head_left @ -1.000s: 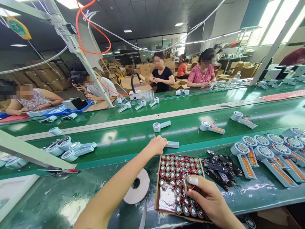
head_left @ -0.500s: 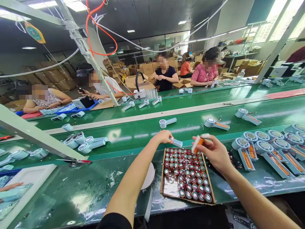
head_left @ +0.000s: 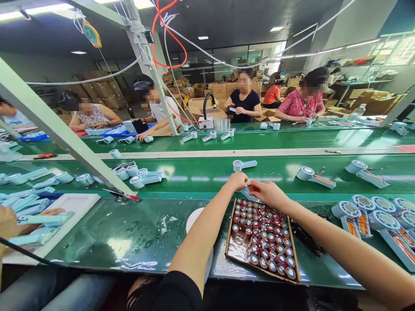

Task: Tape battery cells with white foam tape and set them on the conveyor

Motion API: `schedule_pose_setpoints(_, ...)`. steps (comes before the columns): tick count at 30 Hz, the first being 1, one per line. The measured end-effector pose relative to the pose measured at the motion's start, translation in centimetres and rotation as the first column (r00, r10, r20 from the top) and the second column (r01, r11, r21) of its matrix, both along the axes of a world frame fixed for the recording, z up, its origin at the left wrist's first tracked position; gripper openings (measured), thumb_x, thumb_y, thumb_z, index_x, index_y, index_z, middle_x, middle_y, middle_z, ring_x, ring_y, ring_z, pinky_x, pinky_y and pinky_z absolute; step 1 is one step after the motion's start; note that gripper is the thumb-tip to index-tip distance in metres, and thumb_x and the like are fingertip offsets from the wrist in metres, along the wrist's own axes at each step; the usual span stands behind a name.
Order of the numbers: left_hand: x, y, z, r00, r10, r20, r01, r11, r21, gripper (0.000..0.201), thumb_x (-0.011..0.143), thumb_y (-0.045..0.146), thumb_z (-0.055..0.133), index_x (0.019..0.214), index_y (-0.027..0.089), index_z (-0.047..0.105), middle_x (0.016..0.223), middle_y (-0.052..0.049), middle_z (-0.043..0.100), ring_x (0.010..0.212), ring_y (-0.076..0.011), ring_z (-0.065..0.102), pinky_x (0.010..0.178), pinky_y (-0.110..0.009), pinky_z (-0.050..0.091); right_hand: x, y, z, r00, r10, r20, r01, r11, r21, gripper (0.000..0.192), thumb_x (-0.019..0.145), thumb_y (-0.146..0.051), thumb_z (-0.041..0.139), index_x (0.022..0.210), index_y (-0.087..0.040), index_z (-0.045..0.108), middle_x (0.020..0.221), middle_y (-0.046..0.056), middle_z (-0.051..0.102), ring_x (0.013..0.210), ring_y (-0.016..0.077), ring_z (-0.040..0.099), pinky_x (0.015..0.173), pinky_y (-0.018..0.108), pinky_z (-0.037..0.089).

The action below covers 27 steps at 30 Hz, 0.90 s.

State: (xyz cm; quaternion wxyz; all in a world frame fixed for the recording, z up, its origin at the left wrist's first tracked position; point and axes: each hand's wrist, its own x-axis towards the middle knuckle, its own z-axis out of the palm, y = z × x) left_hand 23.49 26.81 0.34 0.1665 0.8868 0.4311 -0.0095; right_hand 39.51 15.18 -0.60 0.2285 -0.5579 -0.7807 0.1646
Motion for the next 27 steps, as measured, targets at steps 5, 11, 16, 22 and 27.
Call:
schedule_pose_setpoints(5, 0.4, 0.0, -0.6, 0.997, 0.077, 0.021, -0.077, 0.997, 0.023, 0.033, 0.096, 0.048, 0.067, 0.104, 0.017, 0.073, 0.110, -0.008, 0.074, 0.108, -0.0222, 0.068, 0.100, -0.046, 0.054, 0.8, 0.6, 0.2, 0.983, -0.024, 0.183, 0.023, 1.000, 0.010, 0.026, 0.097, -0.029, 0.061, 0.123, -0.026, 0.066, 0.105, 0.009, 0.080, 0.094, 0.0278, 0.075, 0.080, 0.031, 0.050)
schedule_pose_setpoints(11, 1.0, -0.5, -2.0, 0.983, 0.132, 0.131, -0.136, 0.990, 0.028, 0.032, 0.098, 0.045, 0.062, 0.101, 0.016, 0.077, 0.102, -0.009, 0.077, 0.106, -0.0229, 0.070, 0.097, -0.042, 0.053, 2.8, 2.0, 0.1, 0.965, 0.053, 0.256, -0.046, 0.998, -0.036, 0.022, 0.094, -0.030, 0.069, 0.116, -0.030, 0.071, 0.100, 0.001, 0.080, 0.094, 0.0228, 0.075, 0.081, 0.027, 0.049)
schedule_pose_setpoints(16, 1.7, -0.2, -2.6, 0.959, 0.165, 0.232, -0.162, 0.986, -0.034, 0.026, 0.092, 0.039, 0.065, 0.099, 0.021, 0.082, 0.102, -0.008, 0.079, 0.104, -0.0237, 0.070, 0.089, -0.035, 0.051, 3.4, 2.0, -0.6, 0.953, -0.001, 0.303, 0.022, 0.998, -0.067, 0.042, 0.100, -0.036, 0.060, 0.140, -0.024, 0.061, 0.098, 0.007, 0.081, 0.088, 0.0266, 0.075, 0.077, 0.030, 0.050)
schedule_pose_setpoints(22, 1.9, 0.1, -1.7, 0.906, 0.207, 0.369, -0.164, 0.976, -0.144, 0.031, 0.094, 0.038, 0.062, 0.096, 0.014, 0.082, 0.092, -0.008, 0.080, 0.089, -0.0209, 0.071, 0.080, -0.029, 0.052, 2.0, 3.0, -1.2, 0.938, 0.061, 0.342, -0.016, 0.991, -0.134, 0.039, 0.098, -0.048, 0.062, 0.128, -0.025, 0.072, 0.106, 0.011, 0.081, 0.095, 0.0301, 0.075, 0.085, 0.035, 0.052)
schedule_pose_setpoints(27, -5.1, -3.8, -0.1, 0.818, 0.241, 0.523, -0.214, 0.970, -0.111, 0.038, 0.095, 0.032, 0.062, 0.129, 0.015, 0.070, 0.131, -0.009, 0.073, 0.116, -0.0197, 0.067, 0.102, -0.029, 0.050, 3.0, 3.9, -0.9, 0.979, 0.035, 0.201, -0.014, 0.995, -0.102, 0.028, 0.087, -0.045, 0.078, 0.105, -0.024, 0.079, 0.096, 0.009, 0.081, 0.089, 0.0267, 0.076, 0.084, 0.032, 0.052)
